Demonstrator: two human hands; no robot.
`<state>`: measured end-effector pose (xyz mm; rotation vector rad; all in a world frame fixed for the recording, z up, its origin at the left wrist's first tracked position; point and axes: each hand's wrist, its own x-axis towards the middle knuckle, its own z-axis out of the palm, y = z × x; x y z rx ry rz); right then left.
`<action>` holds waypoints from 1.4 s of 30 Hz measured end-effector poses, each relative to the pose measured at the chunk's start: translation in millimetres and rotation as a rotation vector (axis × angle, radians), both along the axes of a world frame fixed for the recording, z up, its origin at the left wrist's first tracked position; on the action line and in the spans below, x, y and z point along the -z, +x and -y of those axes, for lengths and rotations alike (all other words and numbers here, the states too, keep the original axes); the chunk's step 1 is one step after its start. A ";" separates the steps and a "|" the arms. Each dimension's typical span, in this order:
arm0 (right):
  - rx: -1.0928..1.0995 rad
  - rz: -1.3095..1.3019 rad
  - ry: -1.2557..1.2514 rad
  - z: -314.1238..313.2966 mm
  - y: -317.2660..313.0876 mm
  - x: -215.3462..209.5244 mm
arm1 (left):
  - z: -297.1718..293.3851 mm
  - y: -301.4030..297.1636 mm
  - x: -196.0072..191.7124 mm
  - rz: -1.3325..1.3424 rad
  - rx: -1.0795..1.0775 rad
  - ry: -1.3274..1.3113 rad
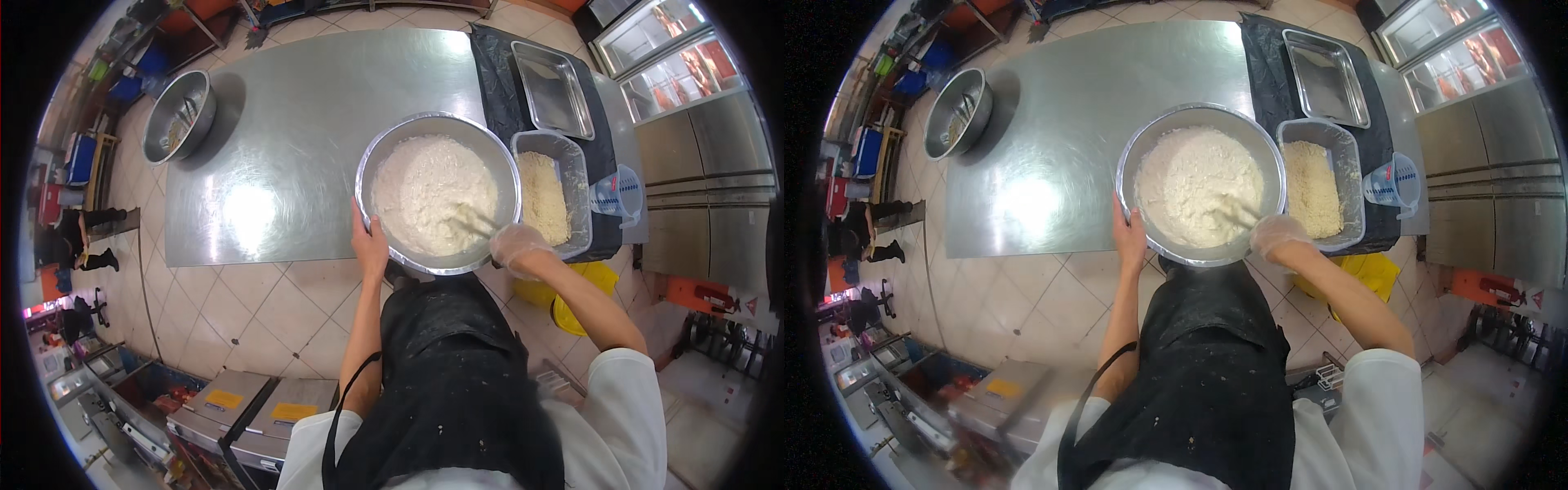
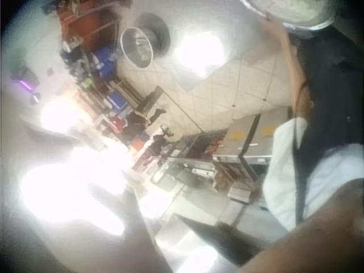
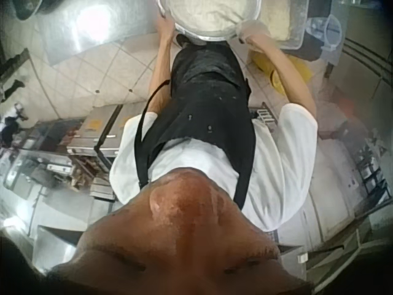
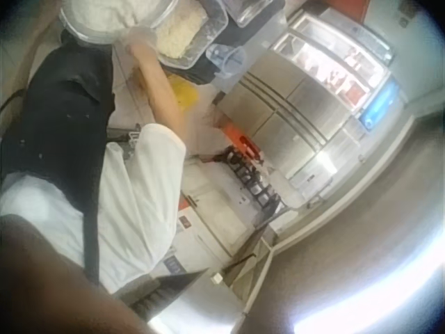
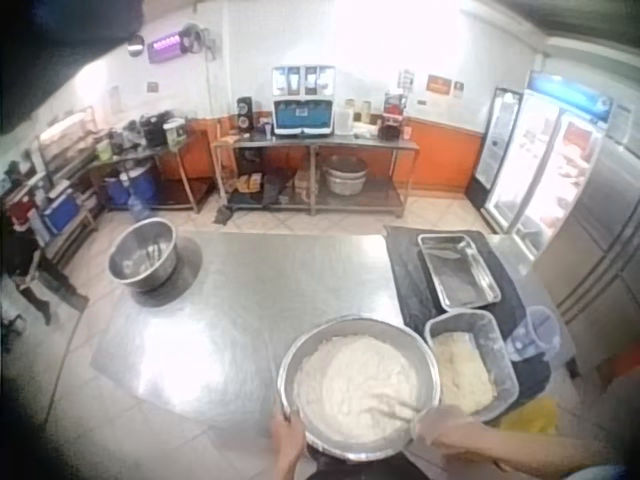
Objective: The person picks up a tray, puts on a plastic glove, and uses tongs and their gloved hand to mix powder and liquid in a metal bowl.
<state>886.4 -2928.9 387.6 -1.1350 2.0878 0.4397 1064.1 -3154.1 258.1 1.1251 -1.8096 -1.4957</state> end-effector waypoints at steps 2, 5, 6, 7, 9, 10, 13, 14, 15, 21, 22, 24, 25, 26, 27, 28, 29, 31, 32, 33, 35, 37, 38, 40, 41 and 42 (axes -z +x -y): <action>0.132 -0.032 0.021 -3.9 -9.1 16.8 | -3.5 -6.5 -2.9 -0.016 0.038 0.005; 0.222 -0.151 -0.270 16.0 5.6 68.1 | -1.4 -0.2 9.7 -0.031 0.045 -0.008; 0.172 -0.085 -0.253 23.6 19.5 69.0 | 0.8 1.4 9.8 -0.036 0.048 -0.021; 0.122 -0.020 -0.235 28.5 27.6 67.6 | 1.9 2.1 10.1 -0.033 0.051 -0.026; 0.064 0.040 -0.140 19.4 22.3 40.6 | 2.8 4.2 9.8 -0.001 0.037 0.023; 0.007 0.094 -0.041 10.6 16.9 24.9 | 2.9 3.9 8.7 0.000 0.037 0.024; 0.142 -0.010 -0.095 9.7 -2.7 23.1 | 3.2 2.1 7.3 0.037 0.081 0.085; 0.348 -0.081 -0.143 14.2 -8.8 29.1 | 1.3 2.2 9.7 0.009 0.085 0.066; 0.387 -0.068 -0.170 25.7 -13.2 53.1 | 0.7 1.1 10.7 -0.021 0.089 0.044; 0.115 0.049 -0.151 37.6 10.1 61.0 | 6.7 7.7 7.9 -0.012 0.087 0.058; 0.051 0.084 -0.109 25.2 5.8 53.2 | 7.6 7.9 8.9 -0.011 0.088 0.059; -0.014 0.053 -0.041 20.6 -5.2 49.5 | 11.0 7.4 10.0 -0.054 0.143 0.088; 0.105 0.001 -0.080 27.5 -8.7 38.5 | 11.2 6.6 7.7 -0.058 0.142 0.086; 0.224 -0.051 -0.119 35.6 -12.4 31.7 | 10.8 6.5 5.2 -0.043 0.170 0.088; 0.286 -0.043 -0.159 45.2 -17.1 53.2 | 10.0 4.6 1.5 -0.026 0.203 0.089; 0.286 -0.040 -0.160 50.5 -11.3 73.1 | 9.9 4.7 -1.7 -0.024 0.202 0.088; 0.250 -0.028 -0.204 56.5 -3.7 90.0 | 11.3 4.9 -6.2 0.012 0.219 0.124; 0.155 0.034 -0.148 74.2 24.3 64.1 | 20.4 13.2 -6.3 0.063 0.233 0.151; 0.165 0.038 -0.156 69.5 26.5 52.5 | 23.6 14.8 -7.1 0.097 0.254 0.180; 0.054 0.046 -0.092 58.0 23.2 45.2 | 25.4 14.6 -7.4 0.129 0.275 0.214; -0.071 0.044 -0.016 33.6 2.8 56.3 | 26.8 13.5 -6.1 0.127 0.297 0.253; 0.043 -0.023 -0.096 44.5 -10.2 62.4 | 29.0 19.4 8.6 0.127 0.306 0.296; 0.154 -0.090 -0.179 52.7 -12.8 64.7 | 30.8 23.6 21.5 0.077 0.305 0.221; 0.201 -0.052 -0.205 69.7 -6.1 59.5 | 27.3 17.5 13.7 0.028 0.330 0.146; 0.134 -0.020 -0.215 66.7 -3.4 73.4 | 22.1 9.6 -2.9 0.058 0.315 0.273; 0.053 0.017 -0.236 71.1 2.4 80.7 | 22.0 6.9 -17.7 0.094 0.284 0.390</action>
